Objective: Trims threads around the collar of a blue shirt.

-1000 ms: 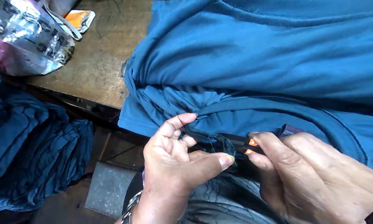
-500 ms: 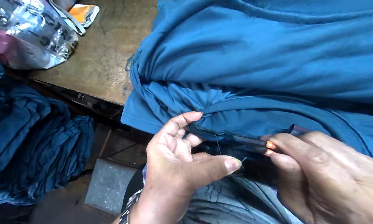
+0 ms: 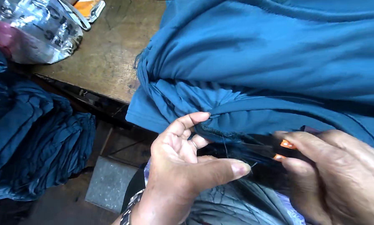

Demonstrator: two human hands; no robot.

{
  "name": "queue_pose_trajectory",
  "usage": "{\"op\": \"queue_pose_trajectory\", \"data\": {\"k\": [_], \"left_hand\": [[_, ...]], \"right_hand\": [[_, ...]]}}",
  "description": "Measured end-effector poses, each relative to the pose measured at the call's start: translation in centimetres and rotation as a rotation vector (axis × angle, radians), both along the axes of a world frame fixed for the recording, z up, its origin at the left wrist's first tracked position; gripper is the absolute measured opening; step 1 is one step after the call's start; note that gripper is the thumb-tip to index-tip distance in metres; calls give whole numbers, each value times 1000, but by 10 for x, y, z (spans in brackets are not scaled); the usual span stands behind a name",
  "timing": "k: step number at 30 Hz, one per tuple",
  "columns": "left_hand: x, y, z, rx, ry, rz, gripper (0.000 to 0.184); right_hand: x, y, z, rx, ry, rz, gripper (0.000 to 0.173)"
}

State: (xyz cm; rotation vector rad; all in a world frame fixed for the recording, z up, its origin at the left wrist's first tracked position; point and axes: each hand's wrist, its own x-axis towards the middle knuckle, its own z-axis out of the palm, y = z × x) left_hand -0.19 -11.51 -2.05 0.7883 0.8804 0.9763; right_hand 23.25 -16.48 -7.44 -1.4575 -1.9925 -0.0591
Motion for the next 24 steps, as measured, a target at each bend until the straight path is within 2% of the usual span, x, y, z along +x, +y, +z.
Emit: {"op": "queue_pose_trajectory", "data": {"k": [5, 10, 17, 19, 24], "left_hand": [[1, -1, -1, 14, 17, -17, 83], [1, -3, -1, 11, 32, -14, 82], [1, -2, -4, 26, 50, -35, 84], [3, -3, -3, 38, 77, -31, 84], [7, -5, -9, 173, 98, 8, 65]], "right_hand": [[-13, 0, -1, 62, -34, -32, 39], [-31, 19, 2, 176, -22, 39, 34], [-32, 25, 4, 150, 15, 53, 29], [-23, 25, 5, 61, 190, 61, 29], [9, 14, 6, -283, 1083, 45, 40]]}}
